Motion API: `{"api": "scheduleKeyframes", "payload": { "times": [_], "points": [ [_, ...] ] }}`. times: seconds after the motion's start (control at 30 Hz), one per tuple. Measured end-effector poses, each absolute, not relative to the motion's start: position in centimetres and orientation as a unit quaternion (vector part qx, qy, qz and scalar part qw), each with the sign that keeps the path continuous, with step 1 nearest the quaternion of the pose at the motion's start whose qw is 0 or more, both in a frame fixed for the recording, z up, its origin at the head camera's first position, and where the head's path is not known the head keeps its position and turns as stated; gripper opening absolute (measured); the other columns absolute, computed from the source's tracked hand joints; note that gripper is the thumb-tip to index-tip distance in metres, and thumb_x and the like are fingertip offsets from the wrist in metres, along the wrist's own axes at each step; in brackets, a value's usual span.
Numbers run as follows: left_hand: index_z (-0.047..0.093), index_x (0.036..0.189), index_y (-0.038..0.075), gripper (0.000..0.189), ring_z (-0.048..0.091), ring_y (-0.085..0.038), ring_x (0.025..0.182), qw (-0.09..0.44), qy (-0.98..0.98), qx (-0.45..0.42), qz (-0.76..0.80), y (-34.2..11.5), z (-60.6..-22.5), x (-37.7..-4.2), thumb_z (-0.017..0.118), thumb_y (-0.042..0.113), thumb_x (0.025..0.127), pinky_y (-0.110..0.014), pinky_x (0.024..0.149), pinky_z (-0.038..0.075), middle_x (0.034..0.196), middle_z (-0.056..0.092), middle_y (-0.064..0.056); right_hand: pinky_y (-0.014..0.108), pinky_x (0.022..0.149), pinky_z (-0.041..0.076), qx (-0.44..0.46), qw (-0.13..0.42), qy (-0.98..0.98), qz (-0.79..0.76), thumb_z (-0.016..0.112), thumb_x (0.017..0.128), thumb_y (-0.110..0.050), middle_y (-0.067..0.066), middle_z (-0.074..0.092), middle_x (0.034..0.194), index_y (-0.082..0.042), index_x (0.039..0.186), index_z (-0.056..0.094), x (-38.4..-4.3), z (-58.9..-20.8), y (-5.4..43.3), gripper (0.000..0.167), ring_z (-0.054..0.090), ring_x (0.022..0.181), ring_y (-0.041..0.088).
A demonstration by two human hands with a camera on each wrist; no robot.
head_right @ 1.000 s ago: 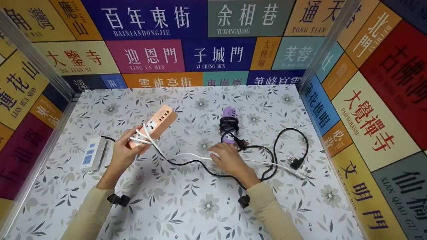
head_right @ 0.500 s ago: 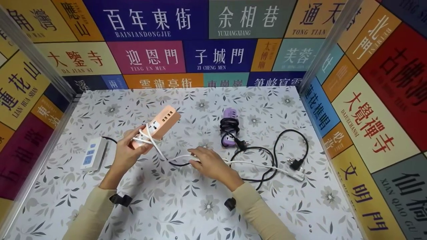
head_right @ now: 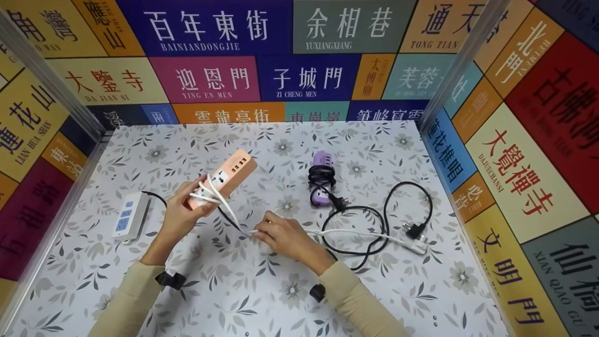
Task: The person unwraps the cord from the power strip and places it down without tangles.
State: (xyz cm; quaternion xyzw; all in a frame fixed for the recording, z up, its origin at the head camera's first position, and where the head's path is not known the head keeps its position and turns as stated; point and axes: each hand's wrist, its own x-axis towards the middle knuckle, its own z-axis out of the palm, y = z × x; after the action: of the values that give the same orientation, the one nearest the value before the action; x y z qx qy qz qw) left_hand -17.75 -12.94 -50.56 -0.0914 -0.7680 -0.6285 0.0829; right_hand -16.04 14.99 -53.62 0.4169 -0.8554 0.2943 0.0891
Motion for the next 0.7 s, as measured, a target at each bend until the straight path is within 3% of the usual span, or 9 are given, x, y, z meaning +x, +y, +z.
{"api": "scheduleKeyframes", "payload": {
  "times": [0.13,0.3,0.43,0.7],
  "points": [
    [0.050,0.147,0.008,0.075,0.056,-0.016,0.096,0.079,-0.777,-0.085,-0.618,-13.1,-50.7,-17.7,0.082,0.010,0.079,-0.016,0.076,0.052,0.122,0.056,-0.015,0.016,0.053,0.041,0.456,0.199,-0.803,0.330,0.068,0.093,-0.009,0.001,0.059,0.083,-0.010,0.096,0.074,-16.6,-52.6,15.4,0.007,0.048,0.061,0.006],
    [0.046,0.148,0.003,0.079,0.056,-0.017,0.098,0.074,-0.780,-0.091,-0.614,-12.9,-50.9,-17.8,0.081,0.012,0.078,-0.015,0.078,0.050,0.122,0.057,-0.015,0.016,0.050,0.038,0.435,0.274,-0.772,0.373,0.069,0.086,0.006,0.003,0.061,0.078,-0.005,0.100,0.076,-17.6,-50.5,16.2,0.019,0.047,0.057,0.008],
    [0.046,0.149,0.003,0.079,0.056,-0.019,0.101,0.065,-0.783,-0.099,-0.611,-12.7,-50.7,-17.6,0.081,0.014,0.079,-0.016,0.080,0.050,0.126,0.057,-0.015,0.016,0.049,0.037,0.408,0.310,-0.761,0.398,0.069,0.084,0.010,0.005,0.060,0.074,-0.002,0.102,0.076,-18.3,-49.4,17.0,0.023,0.045,0.056,0.008],
    [0.044,0.151,0.009,0.083,0.056,-0.020,0.112,0.037,-0.802,-0.137,-0.580,-12.6,-50.3,-16.9,0.084,0.020,0.079,-0.018,0.089,0.051,0.136,0.054,-0.012,0.017,0.048,0.032,0.331,0.335,-0.756,0.454,0.065,0.091,0.006,0.009,0.056,0.072,0.001,0.103,0.076,-19.5,-47.9,17.7,0.017,0.041,0.057,0.009]
  ]
}}
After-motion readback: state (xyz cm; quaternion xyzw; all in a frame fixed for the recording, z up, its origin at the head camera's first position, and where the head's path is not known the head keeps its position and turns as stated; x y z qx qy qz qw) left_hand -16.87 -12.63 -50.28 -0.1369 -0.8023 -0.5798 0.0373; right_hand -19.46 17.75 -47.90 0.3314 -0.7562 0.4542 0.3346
